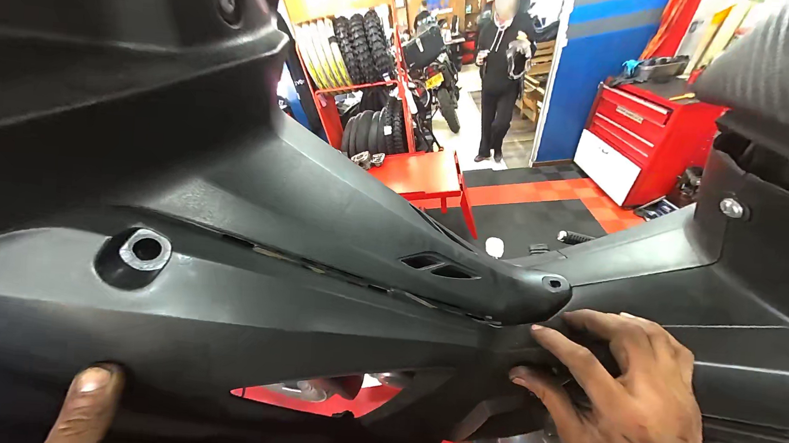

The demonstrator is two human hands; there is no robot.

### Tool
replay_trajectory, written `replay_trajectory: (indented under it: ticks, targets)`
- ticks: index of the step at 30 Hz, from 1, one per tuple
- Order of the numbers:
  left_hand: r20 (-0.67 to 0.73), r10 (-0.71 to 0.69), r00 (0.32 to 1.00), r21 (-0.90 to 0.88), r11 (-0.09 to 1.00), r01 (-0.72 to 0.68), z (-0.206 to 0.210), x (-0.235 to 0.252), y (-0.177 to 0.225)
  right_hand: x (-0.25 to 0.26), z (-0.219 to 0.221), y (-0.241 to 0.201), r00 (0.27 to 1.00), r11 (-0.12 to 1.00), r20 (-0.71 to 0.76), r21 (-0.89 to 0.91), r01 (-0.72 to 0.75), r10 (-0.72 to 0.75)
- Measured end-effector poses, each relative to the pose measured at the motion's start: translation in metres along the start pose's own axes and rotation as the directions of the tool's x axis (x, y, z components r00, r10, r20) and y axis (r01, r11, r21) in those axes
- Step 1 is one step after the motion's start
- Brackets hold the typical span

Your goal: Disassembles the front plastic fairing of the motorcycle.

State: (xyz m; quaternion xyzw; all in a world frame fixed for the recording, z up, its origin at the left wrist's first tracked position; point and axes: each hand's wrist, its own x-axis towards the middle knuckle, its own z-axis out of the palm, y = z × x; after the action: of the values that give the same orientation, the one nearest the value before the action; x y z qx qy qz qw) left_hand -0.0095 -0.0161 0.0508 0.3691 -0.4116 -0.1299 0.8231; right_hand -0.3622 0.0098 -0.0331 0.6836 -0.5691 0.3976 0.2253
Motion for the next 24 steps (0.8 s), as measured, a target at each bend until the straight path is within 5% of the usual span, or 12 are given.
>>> replay_trajectory:
  ticks: [8,14,24]
  targets:
    - [-0.037,-0.060,0.998,0.017,0.998,0.060,-0.001,-0.001,-0.001,0.014,-0.003,-0.046,0.996,0.996,0.031,0.043,-0.083,0.082]
    - [-0.133,-0.066,0.989,0.020,0.997,0.069,0.001,-0.001,0.000,0.045,0.028,-0.096,0.996,0.985,-0.064,0.157,0.074,-0.064]
    - [-0.118,-0.085,0.989,0.015,0.996,0.088,-0.003,0.001,-0.002,0.050,0.033,-0.088,0.999,0.897,0.035,0.440,-0.038,0.025]
